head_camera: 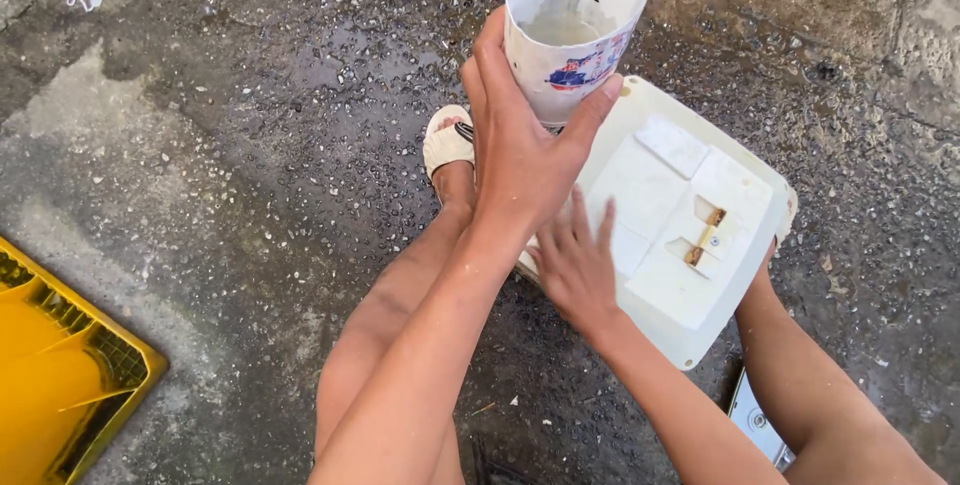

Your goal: Rinsing and scrubbing the plastic housing and internal components of an appliance using a cup of water and a scrubber.

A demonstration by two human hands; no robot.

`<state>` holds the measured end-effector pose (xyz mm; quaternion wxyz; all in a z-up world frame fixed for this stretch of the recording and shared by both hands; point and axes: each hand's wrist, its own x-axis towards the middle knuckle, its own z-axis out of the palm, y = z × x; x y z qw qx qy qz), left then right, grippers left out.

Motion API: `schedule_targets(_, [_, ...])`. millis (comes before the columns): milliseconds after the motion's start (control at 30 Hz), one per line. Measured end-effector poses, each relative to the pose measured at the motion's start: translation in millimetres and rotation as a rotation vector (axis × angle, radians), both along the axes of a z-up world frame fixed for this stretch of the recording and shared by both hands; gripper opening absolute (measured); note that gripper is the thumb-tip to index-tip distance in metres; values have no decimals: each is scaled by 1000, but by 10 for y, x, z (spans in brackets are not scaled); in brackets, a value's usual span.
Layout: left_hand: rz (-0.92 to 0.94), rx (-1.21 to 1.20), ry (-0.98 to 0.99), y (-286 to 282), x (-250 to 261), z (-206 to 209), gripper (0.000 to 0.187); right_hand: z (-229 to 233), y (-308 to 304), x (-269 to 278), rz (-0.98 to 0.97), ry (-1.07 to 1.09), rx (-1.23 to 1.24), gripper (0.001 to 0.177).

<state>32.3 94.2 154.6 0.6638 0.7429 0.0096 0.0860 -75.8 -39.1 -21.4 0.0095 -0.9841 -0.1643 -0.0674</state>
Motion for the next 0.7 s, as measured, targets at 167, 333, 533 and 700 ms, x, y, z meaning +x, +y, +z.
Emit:
schedule_targets(167, [-3, 1, 6, -9, -6, -58, 86, -105, -44, 505, -37, 202, 12, 67])
schedule_targets(333, [27, -5, -6, 9, 66, 13, 85, 62, -240, 397, -30, 117, 373, 74])
schedule_targets(533, [2, -10, 28, 30, 55, 85, 86, 382, -321, 201, 112, 198, 487, 20])
schedule_targets(700, [11, -22, 30, 10, 66, 63, 87, 218, -304, 320, 87, 180, 287, 12])
